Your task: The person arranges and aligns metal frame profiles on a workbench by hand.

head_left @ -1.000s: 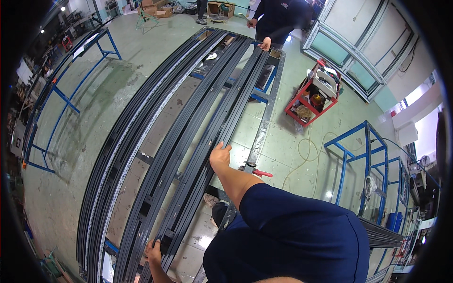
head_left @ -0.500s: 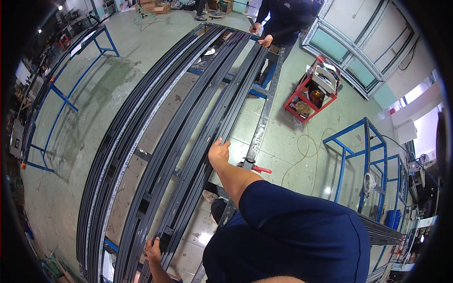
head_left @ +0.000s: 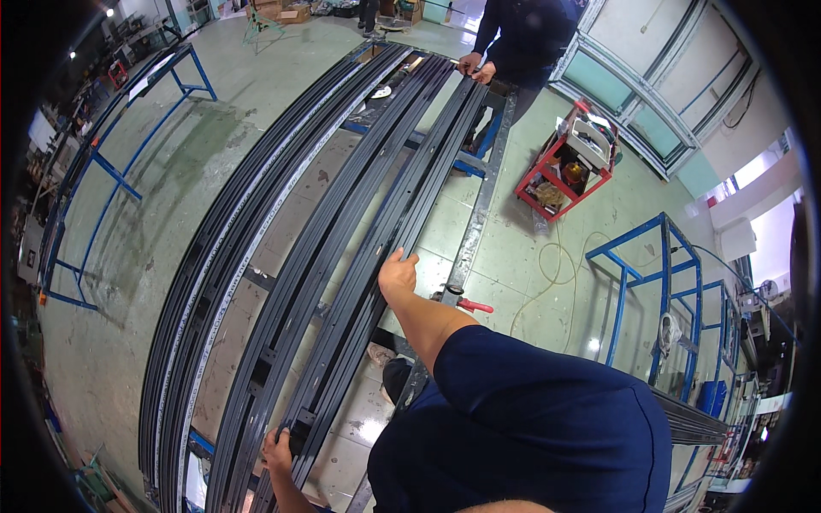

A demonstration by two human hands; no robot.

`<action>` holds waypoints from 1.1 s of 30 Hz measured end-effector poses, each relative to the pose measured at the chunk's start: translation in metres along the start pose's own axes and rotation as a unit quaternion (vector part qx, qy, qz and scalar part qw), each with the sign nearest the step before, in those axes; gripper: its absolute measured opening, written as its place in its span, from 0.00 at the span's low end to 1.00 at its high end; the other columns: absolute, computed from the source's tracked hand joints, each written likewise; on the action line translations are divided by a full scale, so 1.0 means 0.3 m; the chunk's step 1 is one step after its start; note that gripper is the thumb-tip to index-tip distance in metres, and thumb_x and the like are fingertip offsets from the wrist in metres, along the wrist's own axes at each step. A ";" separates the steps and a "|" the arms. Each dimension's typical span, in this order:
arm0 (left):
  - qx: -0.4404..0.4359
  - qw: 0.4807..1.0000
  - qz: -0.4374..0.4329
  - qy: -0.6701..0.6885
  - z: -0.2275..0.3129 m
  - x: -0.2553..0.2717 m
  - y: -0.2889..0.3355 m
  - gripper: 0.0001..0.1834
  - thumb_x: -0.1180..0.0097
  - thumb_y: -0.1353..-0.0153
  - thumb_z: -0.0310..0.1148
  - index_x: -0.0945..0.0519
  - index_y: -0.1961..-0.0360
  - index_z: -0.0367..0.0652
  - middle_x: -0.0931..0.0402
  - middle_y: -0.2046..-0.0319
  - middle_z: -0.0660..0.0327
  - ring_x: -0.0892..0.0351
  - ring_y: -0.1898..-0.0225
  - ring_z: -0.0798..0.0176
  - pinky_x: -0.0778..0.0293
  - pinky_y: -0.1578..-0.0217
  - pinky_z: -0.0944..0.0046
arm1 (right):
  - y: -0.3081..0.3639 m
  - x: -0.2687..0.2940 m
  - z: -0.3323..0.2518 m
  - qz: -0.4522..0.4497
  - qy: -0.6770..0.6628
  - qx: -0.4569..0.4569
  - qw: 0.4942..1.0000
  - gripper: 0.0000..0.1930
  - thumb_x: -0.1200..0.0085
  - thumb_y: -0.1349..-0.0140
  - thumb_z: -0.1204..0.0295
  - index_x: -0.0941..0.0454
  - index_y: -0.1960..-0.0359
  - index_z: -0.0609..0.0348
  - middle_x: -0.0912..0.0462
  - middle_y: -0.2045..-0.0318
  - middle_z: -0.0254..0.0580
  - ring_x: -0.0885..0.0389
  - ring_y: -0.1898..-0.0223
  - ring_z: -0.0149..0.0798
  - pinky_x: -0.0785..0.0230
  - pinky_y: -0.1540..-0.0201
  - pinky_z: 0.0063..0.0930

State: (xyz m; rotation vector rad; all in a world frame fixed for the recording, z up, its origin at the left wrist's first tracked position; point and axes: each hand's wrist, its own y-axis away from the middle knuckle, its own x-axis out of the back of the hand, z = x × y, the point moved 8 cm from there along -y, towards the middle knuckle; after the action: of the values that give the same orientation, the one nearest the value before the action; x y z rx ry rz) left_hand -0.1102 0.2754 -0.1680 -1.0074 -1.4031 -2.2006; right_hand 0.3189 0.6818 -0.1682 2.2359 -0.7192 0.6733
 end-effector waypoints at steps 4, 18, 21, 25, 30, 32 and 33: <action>-0.009 1.000 0.003 0.014 0.029 0.004 0.014 0.28 0.42 0.38 0.58 0.20 0.39 0.60 0.24 0.36 0.62 0.37 0.29 0.43 0.65 0.29 0.24 | -0.001 0.007 -0.002 0.000 -0.008 0.003 1.000 0.31 0.65 0.25 0.49 0.36 0.36 0.65 0.18 0.48 0.67 0.20 0.44 0.65 0.30 0.39 0.52; -0.003 1.000 -0.006 0.008 0.010 -0.005 -0.003 0.30 0.43 0.38 0.58 0.21 0.38 0.59 0.25 0.35 0.61 0.39 0.28 0.43 0.66 0.29 0.24 | 0.008 0.018 -0.008 0.003 -0.008 0.004 1.000 0.30 0.64 0.25 0.49 0.35 0.38 0.66 0.18 0.50 0.68 0.20 0.45 0.66 0.29 0.40 0.52; -0.011 1.000 -0.009 0.005 0.025 -0.003 0.004 0.30 0.43 0.37 0.57 0.22 0.37 0.58 0.26 0.34 0.61 0.39 0.28 0.43 0.66 0.29 0.24 | -0.001 0.014 -0.002 0.013 -0.009 0.007 1.000 0.30 0.64 0.25 0.49 0.35 0.38 0.66 0.18 0.50 0.68 0.20 0.45 0.66 0.29 0.40 0.53; -0.021 1.000 -0.012 0.011 0.020 -0.005 0.001 0.31 0.43 0.37 0.57 0.23 0.36 0.57 0.27 0.33 0.59 0.39 0.28 0.43 0.66 0.29 0.25 | -0.007 0.013 -0.006 0.040 -0.013 0.030 0.999 0.28 0.61 0.25 0.52 0.35 0.40 0.68 0.17 0.54 0.70 0.18 0.49 0.68 0.29 0.44 0.56; 0.002 1.000 -0.002 0.004 0.038 0.004 0.025 0.31 0.43 0.37 0.58 0.22 0.37 0.56 0.27 0.34 0.58 0.39 0.28 0.43 0.68 0.28 0.26 | -0.002 0.007 -0.012 0.025 -0.013 0.020 0.999 0.29 0.62 0.25 0.50 0.35 0.39 0.67 0.17 0.51 0.69 0.19 0.46 0.67 0.29 0.42 0.54; 0.007 1.000 0.004 0.006 0.074 0.010 0.046 0.31 0.43 0.37 0.58 0.22 0.37 0.56 0.27 0.34 0.58 0.39 0.28 0.43 0.68 0.28 0.26 | -0.022 0.008 -0.014 0.039 -0.021 0.031 0.999 0.28 0.60 0.26 0.52 0.34 0.41 0.68 0.17 0.53 0.70 0.19 0.48 0.68 0.29 0.43 0.55; 0.012 1.000 0.007 0.000 0.087 0.020 0.063 0.31 0.43 0.38 0.57 0.21 0.38 0.55 0.26 0.35 0.59 0.39 0.28 0.43 0.69 0.28 0.26 | -0.026 0.011 0.000 0.048 -0.017 0.028 0.998 0.28 0.60 0.26 0.52 0.34 0.40 0.68 0.17 0.53 0.70 0.19 0.48 0.68 0.29 0.43 0.55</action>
State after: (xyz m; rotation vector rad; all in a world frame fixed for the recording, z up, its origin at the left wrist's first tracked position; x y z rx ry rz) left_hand -0.0927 0.2906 -0.1447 -1.0067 -1.4162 -2.1679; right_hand 0.3262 0.6855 -0.1697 2.2805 -0.8397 0.7110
